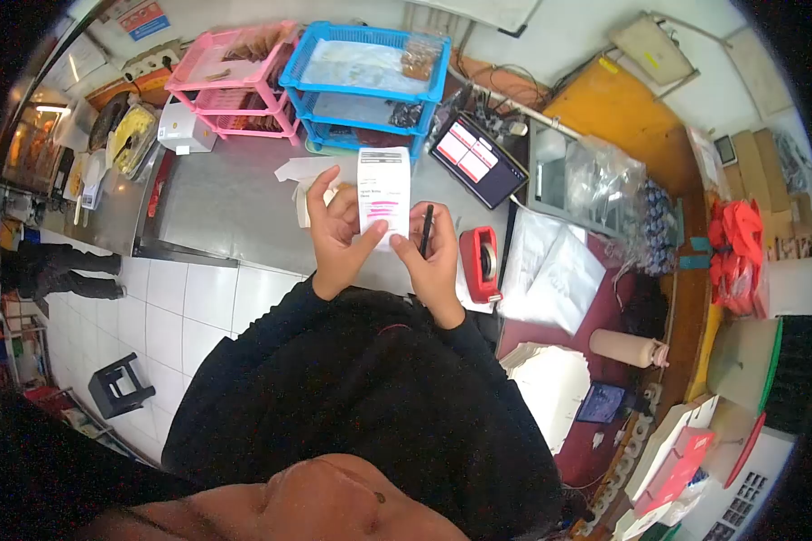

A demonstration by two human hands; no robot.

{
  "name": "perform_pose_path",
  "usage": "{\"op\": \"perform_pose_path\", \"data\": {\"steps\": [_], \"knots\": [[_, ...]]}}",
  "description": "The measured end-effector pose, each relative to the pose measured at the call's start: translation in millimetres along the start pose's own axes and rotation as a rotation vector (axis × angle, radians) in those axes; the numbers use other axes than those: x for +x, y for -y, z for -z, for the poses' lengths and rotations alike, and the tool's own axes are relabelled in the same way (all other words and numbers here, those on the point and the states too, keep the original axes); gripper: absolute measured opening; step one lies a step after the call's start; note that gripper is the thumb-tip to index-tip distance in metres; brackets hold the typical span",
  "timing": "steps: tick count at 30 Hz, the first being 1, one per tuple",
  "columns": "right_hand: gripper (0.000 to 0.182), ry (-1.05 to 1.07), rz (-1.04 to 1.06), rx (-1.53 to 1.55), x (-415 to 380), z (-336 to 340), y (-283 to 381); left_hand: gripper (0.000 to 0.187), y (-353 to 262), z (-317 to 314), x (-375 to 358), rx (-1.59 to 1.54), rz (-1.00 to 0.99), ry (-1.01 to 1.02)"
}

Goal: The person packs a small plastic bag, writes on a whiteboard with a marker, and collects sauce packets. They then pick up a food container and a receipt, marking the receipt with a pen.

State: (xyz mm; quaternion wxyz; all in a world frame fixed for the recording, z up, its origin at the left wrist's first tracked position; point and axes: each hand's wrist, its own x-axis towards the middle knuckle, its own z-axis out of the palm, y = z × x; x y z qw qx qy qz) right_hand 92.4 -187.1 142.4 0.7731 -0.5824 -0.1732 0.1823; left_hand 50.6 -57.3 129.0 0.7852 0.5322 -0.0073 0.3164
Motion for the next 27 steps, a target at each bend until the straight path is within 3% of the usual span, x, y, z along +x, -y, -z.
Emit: {"op": "perform_pose_path", "data": {"steps": [3,5,6,14,16,18,24,27], "knots": [[0.039,0.029,0.074,-0.049,-3,-15,6,0.079,-28,1,11,-0.172,0.061,0.042],[0.042,0.059,0.112,-0.079,-10,-29,11,0.074,-45,1,24,-0.512,0.245,0.162],[0.044,0.056,0.104,-0.075,-12,-40,18,0.069,-57,0,25,-0.523,0.339,0.178],[0.046,0.070,0.195,-0.110,-21,-63,15,0.066,-84,16,32,-0.646,0.336,0.162],[0.046,0.035,0.209,-0.100,-22,-74,20,0.058,-86,16,26,-0.863,0.363,0.230],[0.046,0.001,0.225,-0.088,-23,-78,21,0.054,-81,20,18,-0.847,0.371,0.235],[0.045,0.071,0.178,-0.099,-31,-81,29,0.053,-88,31,18,-0.874,0.355,0.267],[0.034,0.070,0.021,-0.129,-30,-65,41,0.055,-97,33,17,-0.885,0.361,0.250]]}}
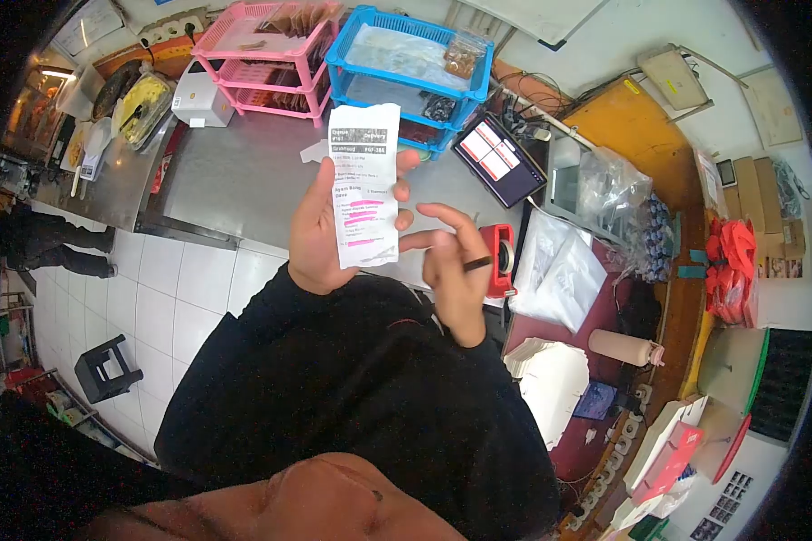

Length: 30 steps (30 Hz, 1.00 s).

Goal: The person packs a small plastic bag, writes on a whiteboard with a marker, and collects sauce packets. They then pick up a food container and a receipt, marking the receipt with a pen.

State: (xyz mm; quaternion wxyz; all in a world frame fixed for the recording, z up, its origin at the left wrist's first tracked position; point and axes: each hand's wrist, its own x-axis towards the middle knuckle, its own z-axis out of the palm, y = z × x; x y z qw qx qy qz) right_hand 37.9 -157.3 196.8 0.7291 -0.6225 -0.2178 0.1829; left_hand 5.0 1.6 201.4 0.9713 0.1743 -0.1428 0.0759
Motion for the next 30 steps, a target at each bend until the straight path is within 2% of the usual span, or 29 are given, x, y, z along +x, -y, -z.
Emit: {"op": "perform_pose_path", "data": {"steps": [1,2,3,4,6,10,12,13,14,16,17,22,24,30], "knots": [[0.036,-0.010,0.049,0.056,3,6,0,0.055,-2,-1,-1,-0.021,0.007,-0.041],[0.046,-0.021,0.098,0.113,6,9,-2,0.055,-3,-2,-2,-0.019,0.007,-0.043],[0.062,-0.105,0.208,-0.003,8,10,-9,0.054,-5,-2,-3,-0.031,0.010,-0.043],[0.075,-0.144,0.174,-0.067,6,21,-8,0.054,-6,-2,-4,-0.044,0.013,-0.043],[0.090,-0.032,0.116,-0.184,2,51,1,0.053,-7,2,-5,-0.052,0.014,-0.007],[0.097,-0.019,0.116,-0.013,-3,55,11,0.053,-9,4,-7,-0.068,0.035,0.045],[0.091,-0.010,0.212,-0.058,-3,45,19,0.053,-10,5,-8,-0.072,0.040,0.055],[0.065,0.034,0.280,0.022,-3,47,16,0.053,-9,6,-8,-0.075,0.044,0.066],[0.065,0.031,0.280,0.024,-3,44,18,0.053,-9,6,-9,-0.074,0.048,0.065],[0.036,-0.028,0.316,-0.102,-2,33,24,0.054,-8,7,-9,-0.082,0.052,0.089],[0.027,-0.093,0.257,0.081,-2,28,25,0.054,-8,7,-10,-0.082,0.054,0.088],[0.023,-0.188,0.368,0.135,4,16,19,0.056,-8,7,-11,-0.090,0.047,0.111],[0.020,-0.102,0.510,0.092,6,10,14,0.055,-8,7,-11,-0.057,0.048,0.087],[0.013,-0.013,0.504,-0.149,14,-23,7,0.057,-5,11,-11,0.010,0.011,0.062]]}}
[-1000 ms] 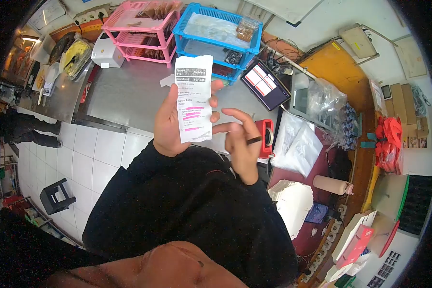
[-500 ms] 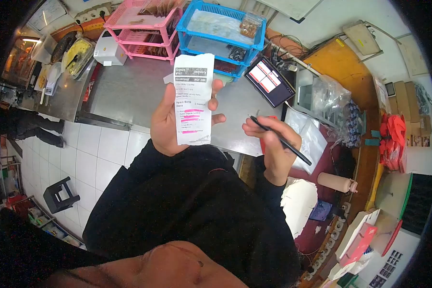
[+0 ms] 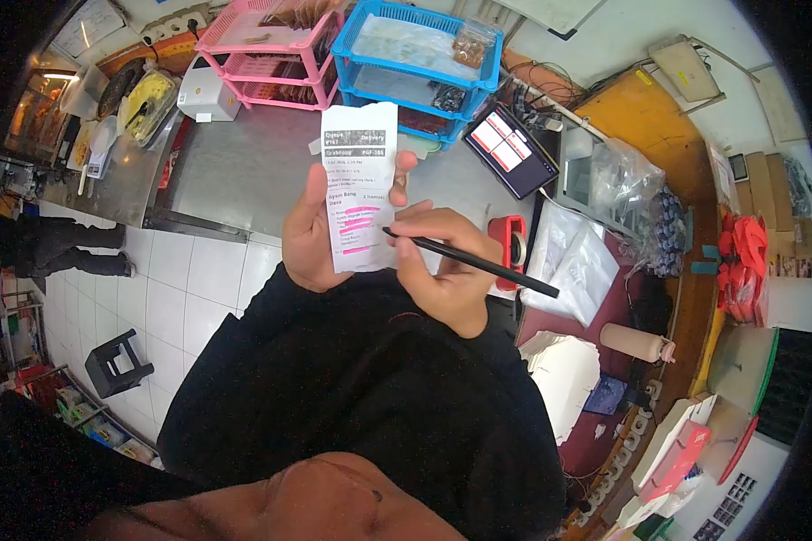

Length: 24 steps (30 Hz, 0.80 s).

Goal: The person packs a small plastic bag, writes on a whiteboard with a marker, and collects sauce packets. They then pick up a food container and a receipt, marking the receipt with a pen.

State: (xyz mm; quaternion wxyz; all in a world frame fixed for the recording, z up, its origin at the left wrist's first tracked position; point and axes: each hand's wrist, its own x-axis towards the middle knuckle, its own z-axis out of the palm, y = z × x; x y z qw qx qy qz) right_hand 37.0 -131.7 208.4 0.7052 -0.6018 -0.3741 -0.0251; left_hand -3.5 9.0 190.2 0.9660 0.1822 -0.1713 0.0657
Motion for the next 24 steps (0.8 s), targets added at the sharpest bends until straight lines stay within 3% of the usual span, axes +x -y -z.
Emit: {"op": "perform_pose_path", "data": {"steps": [9,13,15,20,24], "knots": [[0.011,0.109,0.083,-0.180,6,-6,-11,0.059,-1,5,2,0.034,0.005,-0.014],[0.014,0.082,0.034,-0.176,7,-6,-10,0.059,0,6,5,-0.035,0.004,0.002],[0.015,-0.050,-0.049,-0.102,7,-5,-13,0.059,1,6,7,-0.053,0.005,0.017],[0.015,-0.052,0.028,-0.031,9,-1,-13,0.058,4,9,11,-0.006,-0.010,0.001],[0.014,0.017,0.046,-0.146,10,-2,-16,0.058,6,11,14,-0.055,0.021,0.027]]}}
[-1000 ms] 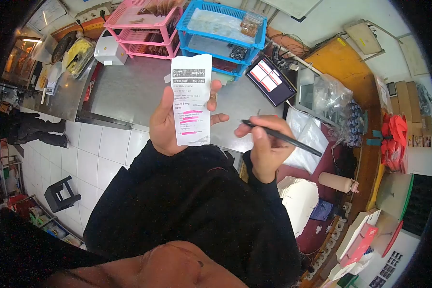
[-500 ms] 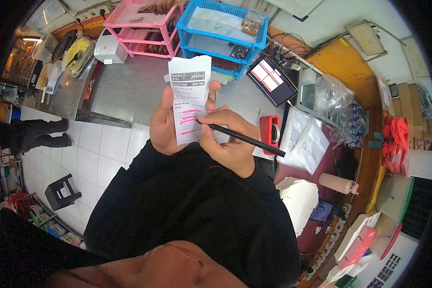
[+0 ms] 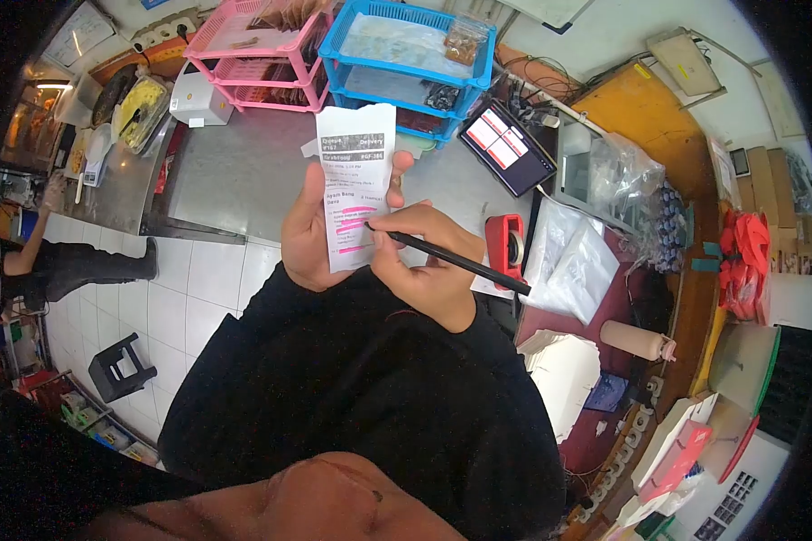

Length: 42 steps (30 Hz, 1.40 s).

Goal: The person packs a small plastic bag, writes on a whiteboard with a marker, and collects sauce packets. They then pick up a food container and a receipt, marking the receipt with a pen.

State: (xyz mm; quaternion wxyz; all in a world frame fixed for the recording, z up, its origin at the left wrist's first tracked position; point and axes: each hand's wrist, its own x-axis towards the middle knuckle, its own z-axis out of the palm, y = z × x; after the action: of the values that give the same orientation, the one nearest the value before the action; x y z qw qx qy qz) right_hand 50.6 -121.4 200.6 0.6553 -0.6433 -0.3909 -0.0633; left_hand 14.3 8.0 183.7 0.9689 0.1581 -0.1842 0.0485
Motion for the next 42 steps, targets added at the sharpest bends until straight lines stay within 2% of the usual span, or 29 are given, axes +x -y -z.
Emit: {"op": "perform_pose_path", "data": {"steps": [6,8,12,14,22,24,33,38,42], "knots": [[0.016,0.025,0.019,-0.066,3,2,-4,0.058,3,0,4,0.026,-0.005,-0.022],[0.015,-0.025,-0.003,-0.082,5,4,-4,0.058,3,1,5,0.026,-0.003,-0.033],[0.015,-0.044,-0.001,0.007,3,7,-9,0.057,4,1,9,0.002,-0.006,-0.020],[0.014,0.002,0.056,-0.005,2,6,-12,0.057,4,1,9,0.029,-0.011,-0.045],[0.015,0.030,0.020,-0.017,1,8,-19,0.056,2,7,10,-0.014,0.007,-0.062],[0.015,-0.082,-0.057,0.059,-3,10,-22,0.057,1,5,11,-0.019,0.005,-0.055],[0.015,0.018,0.036,0.018,0,4,-18,0.057,1,6,10,0.006,0.012,-0.065],[0.011,-0.071,-0.052,0.098,-3,4,-17,0.057,-3,5,10,-0.012,0.004,-0.050],[0.009,-0.026,-0.059,0.045,-6,2,-11,0.057,-3,3,9,-0.003,0.003,-0.075]]}}
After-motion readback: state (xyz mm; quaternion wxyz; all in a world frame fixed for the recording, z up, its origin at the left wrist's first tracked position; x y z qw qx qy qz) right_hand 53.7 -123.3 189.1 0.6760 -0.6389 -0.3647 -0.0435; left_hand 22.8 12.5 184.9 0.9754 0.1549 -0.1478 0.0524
